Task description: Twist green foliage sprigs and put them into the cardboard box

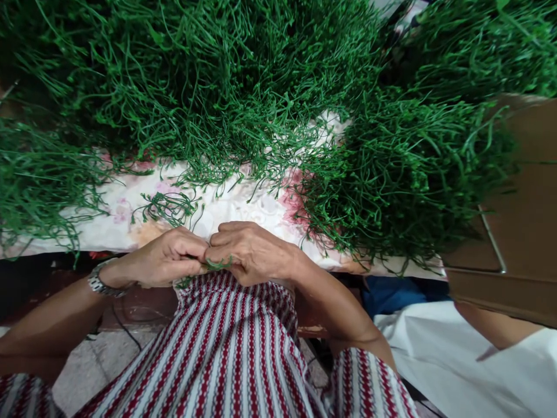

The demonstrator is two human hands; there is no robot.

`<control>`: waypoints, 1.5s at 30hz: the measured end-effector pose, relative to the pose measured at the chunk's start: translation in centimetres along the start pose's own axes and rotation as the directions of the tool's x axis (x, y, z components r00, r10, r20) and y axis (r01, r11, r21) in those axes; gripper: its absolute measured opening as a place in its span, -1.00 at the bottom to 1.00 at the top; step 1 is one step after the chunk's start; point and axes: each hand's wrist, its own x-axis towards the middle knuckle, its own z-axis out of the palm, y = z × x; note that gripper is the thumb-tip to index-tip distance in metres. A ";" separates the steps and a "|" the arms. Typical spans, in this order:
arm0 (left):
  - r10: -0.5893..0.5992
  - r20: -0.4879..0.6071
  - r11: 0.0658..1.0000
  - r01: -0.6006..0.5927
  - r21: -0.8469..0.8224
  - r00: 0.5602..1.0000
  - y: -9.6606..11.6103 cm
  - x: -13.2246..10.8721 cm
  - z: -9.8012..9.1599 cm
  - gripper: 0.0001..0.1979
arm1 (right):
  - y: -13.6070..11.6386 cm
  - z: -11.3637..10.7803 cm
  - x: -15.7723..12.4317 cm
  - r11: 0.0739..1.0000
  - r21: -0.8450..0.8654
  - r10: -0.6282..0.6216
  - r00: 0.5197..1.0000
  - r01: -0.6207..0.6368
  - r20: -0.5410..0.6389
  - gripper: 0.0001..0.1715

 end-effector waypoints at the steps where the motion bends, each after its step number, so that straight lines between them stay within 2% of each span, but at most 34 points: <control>1: 0.013 0.015 1.000 -0.013 -0.006 1.000 0.1 0.0 -0.1 -0.77 | 0.0 -0.1 0.0 1.000 0.012 -0.002 1.000 0.002 0.009 -0.79; 8: 0.065 0.137 0.997 -0.060 -0.038 0.988 1.2 0.4 -0.8 -0.78 | -0.2 -0.1 0.1 0.983 0.178 -0.052 0.997 0.040 0.060 -0.83; 13: 0.078 0.169 0.997 -0.074 -0.031 0.983 1.4 0.2 -0.9 -0.76 | 0.0 0.5 -0.1 0.974 0.221 -0.071 0.995 0.056 0.063 -0.82; 16: 0.095 0.260 0.995 -0.090 -0.029 0.961 1.9 -0.7 -1.6 -0.75 | 0.3 0.3 -1.0 0.972 0.235 -0.031 0.995 0.007 0.097 -0.77; 17: 0.088 0.260 0.996 -0.083 -0.032 0.962 2.1 -1.0 -2.0 -0.74 | 0.4 0.2 -1.4 0.969 0.248 -0.007 0.995 -0.017 0.096 -0.76; 18: 0.068 0.218 0.997 -0.061 -0.039 0.973 2.2 -1.2 -2.4 -0.75 | 0.5 0.0 -1.7 0.963 0.268 0.020 0.996 -0.042 0.082 -0.76; 19: 0.036 0.128 0.998 -0.029 -0.056 0.991 2.3 -1.4 -2.7 -0.75 | 0.6 -0.2 -2.0 0.955 0.289 0.056 0.997 -0.068 0.047 -0.77; 21: -0.046 -0.116 0.995 0.034 -0.099 0.992 2.0 -1.3 -3.0 -0.78 | 0.7 -0.3 -2.2 0.937 0.316 0.189 0.977 -0.150 -0.096 -0.82; 22: -0.077 -0.215 0.992 0.053 -0.113 0.974 1.8 -1.1 -3.0 -0.78 | 0.6 -0.2 -2.2 0.924 0.325 0.276 0.941 -0.204 -0.195 -0.85; 23: -0.095 -0.274 0.991 0.064 -0.118 0.957 1.5 -0.8 -2.8 -0.79 | 0.6 0.0 -2.0 0.904 0.344 0.361 0.885 -0.254 -0.294 -0.87; 25: -0.108 -0.318 0.990 0.074 -0.120 0.942 1.0 -0.1 -2.2 -0.80 | 0.4 0.5 -1.5 0.849 0.440 0.484 0.767 -0.294 -0.421 -0.87; 26: -0.108 -0.320 0.990 0.073 -0.122 0.941 0.9 0.2 -1.9 -0.81 | 0.3 0.8 -1.2 0.813 0.514 0.522 0.735 -0.274 -0.433 -0.84; 27: -0.106 -0.321 0.990 0.069 -0.124 0.941 0.8 0.5 -1.6 -0.81 | 0.3 1.1 -0.9 0.769 0.594 0.545 0.729 -0.237 -0.415 -0.80; 29: -0.093 -0.335 0.992 0.058 -0.113 0.938 0.8 0.8 -1.1 -0.80 | 0.3 1.6 -0.6 0.661 0.727 0.559 0.768 -0.187 -0.311 -0.72; 31: -0.072 -0.353 0.997 0.056 -0.056 0.933 0.9 0.8 -0.9 -0.79 | 0.4 1.8 -0.6 0.586 0.782 0.542 0.820 -0.212 -0.183 -0.67; 33: -0.052 -0.349 0.997 0.068 0.036 0.936 1.0 0.7 -0.8 -0.79 | 0.6 2.0 -0.8 0.582 0.764 0.519 0.850 -0.277 -0.087 -0.67; 35: -0.023 -0.306 0.990 0.065 0.128 0.952 1.1 0.7 -0.7 -0.80 | 0.8 2.1 -1.0 0.595 0.739 0.508 0.860 -0.315 -0.043 -0.67; 37: 0.028 -0.262 0.976 0.031 0.217 0.965 1.0 0.7 -0.6 -0.81 | 1.0 2.4 -1.1 0.544 0.771 0.512 0.859 -0.332 0.009 -0.65; 41: 0.168 -0.221 0.925 -0.076 0.372 0.961 0.7 0.8 -0.2 -0.81 | 0.8 3.6 -1.1 0.221 0.936 0.553 0.826 -0.272 0.110 -0.58; 43: 0.235 -0.195 0.918 -0.152 0.365 0.952 0.6 0.8 -0.1 -0.78 | 0.3 4.5 -1.1 0.102 0.983 0.595 0.801 -0.155 0.065 -0.60; 45: 0.302 -0.206 0.928 -0.237 0.288 0.931 0.6 0.8 0.0 -0.77 | -0.4 5.4 -0.8 0.046 0.999 0.636 0.771 0.012 -0.038 -0.63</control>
